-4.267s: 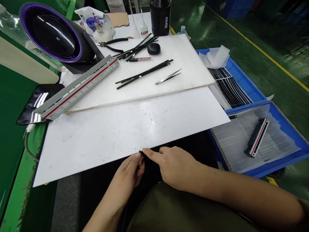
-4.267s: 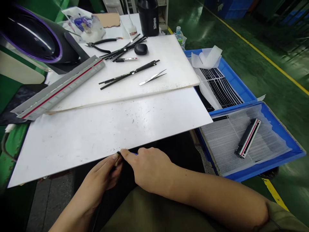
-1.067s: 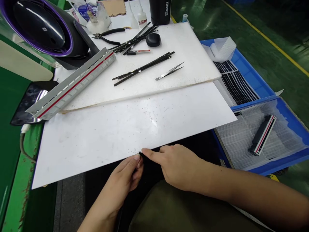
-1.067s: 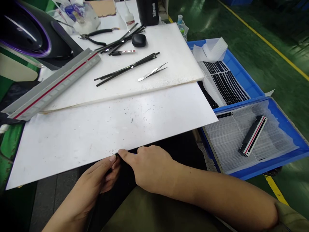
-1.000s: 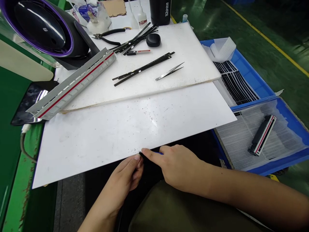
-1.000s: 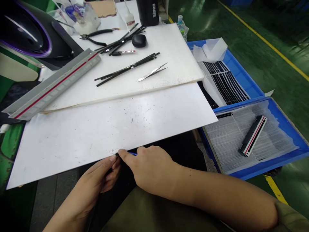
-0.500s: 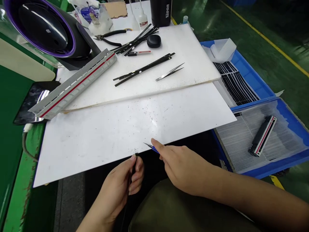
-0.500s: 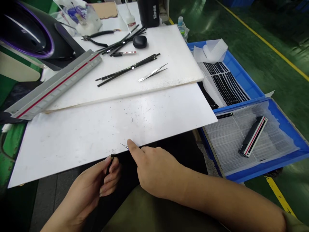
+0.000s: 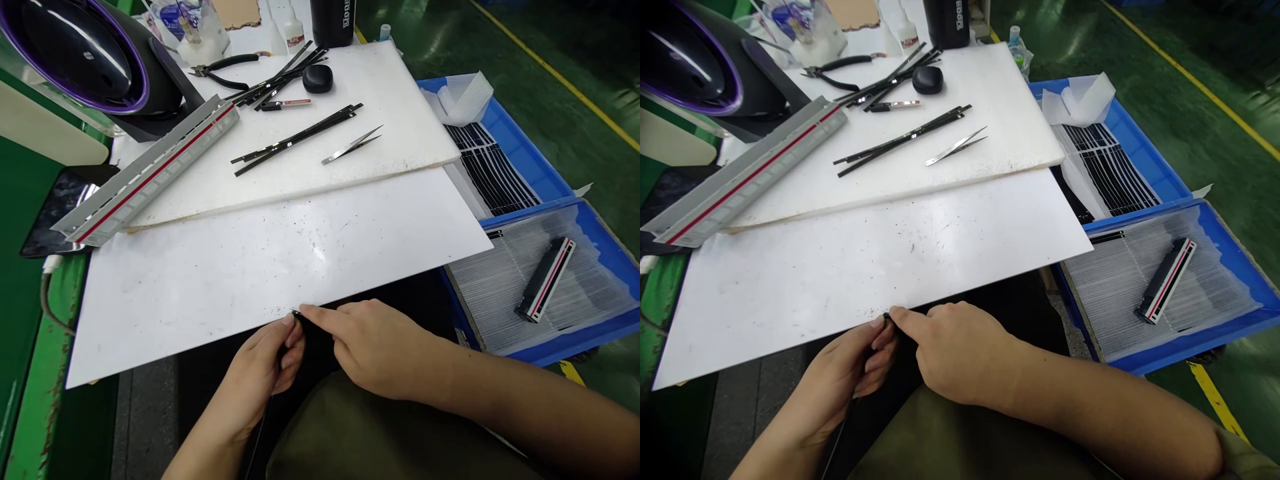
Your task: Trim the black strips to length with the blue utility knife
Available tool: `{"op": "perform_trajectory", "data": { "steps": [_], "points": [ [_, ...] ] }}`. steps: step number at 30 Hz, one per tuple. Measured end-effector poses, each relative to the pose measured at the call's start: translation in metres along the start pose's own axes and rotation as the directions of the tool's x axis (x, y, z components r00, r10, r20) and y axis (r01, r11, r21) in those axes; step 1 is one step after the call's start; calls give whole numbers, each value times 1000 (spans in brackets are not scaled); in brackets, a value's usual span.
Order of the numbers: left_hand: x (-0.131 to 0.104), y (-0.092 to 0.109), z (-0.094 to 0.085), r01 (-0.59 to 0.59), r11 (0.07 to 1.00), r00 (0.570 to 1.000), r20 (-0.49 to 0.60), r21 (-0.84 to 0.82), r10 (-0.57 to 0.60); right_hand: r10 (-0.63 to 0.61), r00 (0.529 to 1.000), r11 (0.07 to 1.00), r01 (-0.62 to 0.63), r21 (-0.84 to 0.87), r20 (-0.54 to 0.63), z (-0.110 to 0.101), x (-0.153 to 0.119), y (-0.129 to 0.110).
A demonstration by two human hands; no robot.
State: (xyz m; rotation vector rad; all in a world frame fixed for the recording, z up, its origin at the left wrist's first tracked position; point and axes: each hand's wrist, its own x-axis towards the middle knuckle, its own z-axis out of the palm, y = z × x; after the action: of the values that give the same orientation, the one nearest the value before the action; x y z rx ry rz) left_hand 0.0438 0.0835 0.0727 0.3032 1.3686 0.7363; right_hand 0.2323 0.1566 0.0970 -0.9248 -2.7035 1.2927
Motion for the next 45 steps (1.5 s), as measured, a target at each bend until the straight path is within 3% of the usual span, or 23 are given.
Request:
{"op": "perform_trajectory", "data": {
  "steps": [16,45],
  "points": [
    [0,-4,-1,-37,994,998,-41,106,42,-36,999,999,36,23,-8,-1,2,4],
    [2,-4,-1,-26,993,998,-53,113,32,-59,998,998,59,-5,-10,-3,5,7]
  ]
}}
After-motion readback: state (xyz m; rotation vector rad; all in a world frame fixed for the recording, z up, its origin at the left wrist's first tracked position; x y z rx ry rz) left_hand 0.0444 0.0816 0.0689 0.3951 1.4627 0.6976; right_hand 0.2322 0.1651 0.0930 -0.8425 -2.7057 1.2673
